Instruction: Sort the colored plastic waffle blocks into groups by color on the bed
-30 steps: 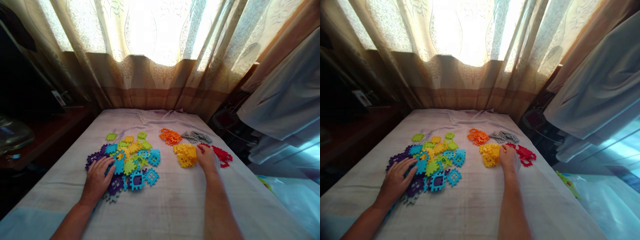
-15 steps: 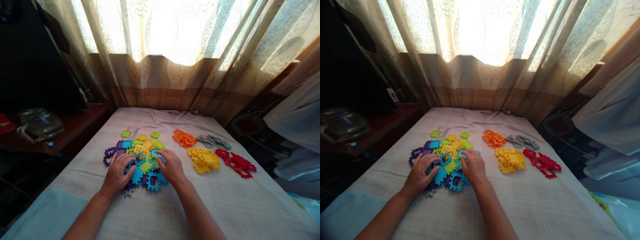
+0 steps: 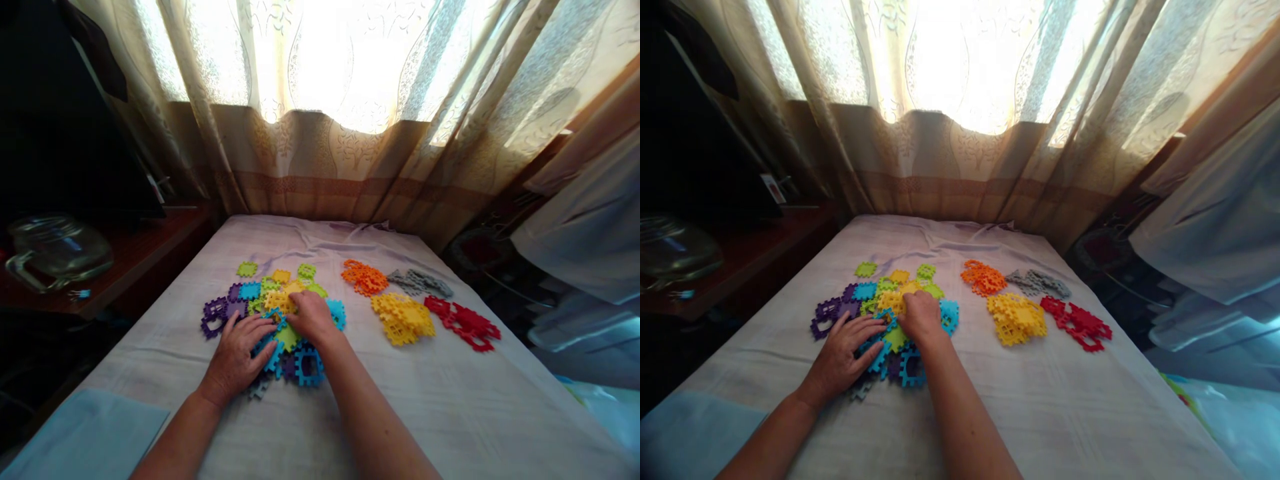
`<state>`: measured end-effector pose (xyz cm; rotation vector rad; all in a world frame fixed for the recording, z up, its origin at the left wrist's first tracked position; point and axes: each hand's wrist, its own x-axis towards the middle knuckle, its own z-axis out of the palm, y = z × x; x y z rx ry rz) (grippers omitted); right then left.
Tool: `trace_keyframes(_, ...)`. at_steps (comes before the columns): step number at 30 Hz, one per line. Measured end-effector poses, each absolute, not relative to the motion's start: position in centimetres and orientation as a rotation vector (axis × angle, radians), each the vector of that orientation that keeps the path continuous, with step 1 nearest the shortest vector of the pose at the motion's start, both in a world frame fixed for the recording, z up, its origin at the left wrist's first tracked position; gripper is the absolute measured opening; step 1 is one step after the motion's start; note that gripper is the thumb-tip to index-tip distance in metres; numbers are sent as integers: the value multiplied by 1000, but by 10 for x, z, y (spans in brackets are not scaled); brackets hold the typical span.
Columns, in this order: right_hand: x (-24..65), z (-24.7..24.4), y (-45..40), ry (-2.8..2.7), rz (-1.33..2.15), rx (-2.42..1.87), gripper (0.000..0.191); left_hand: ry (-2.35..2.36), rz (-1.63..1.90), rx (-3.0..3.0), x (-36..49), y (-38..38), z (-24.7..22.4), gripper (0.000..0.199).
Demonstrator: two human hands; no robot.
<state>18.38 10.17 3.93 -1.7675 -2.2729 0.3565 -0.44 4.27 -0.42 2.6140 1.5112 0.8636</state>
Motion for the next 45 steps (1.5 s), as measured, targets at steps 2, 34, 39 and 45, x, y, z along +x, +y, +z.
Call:
trace_keyframes(2, 183, 38, 104, -2229, 402, -1776, 31, 1497, 874, 2628, -5, 43, -5, 29)
trace_keyframes(34, 250, 45, 98, -2031, 186, -1813, 27, 1475, 923, 2641, -5, 45, -5, 24)
trace_keyframes(39, 215, 38, 125, -2346, 165, -1626, 40, 1457, 987, 2620, -4, 45, -5, 21)
trace_keyframes(45, 200, 44, 143, -2581, 118, -1596, 42, 1451, 992, 2619, -4, 45, -7, 20)
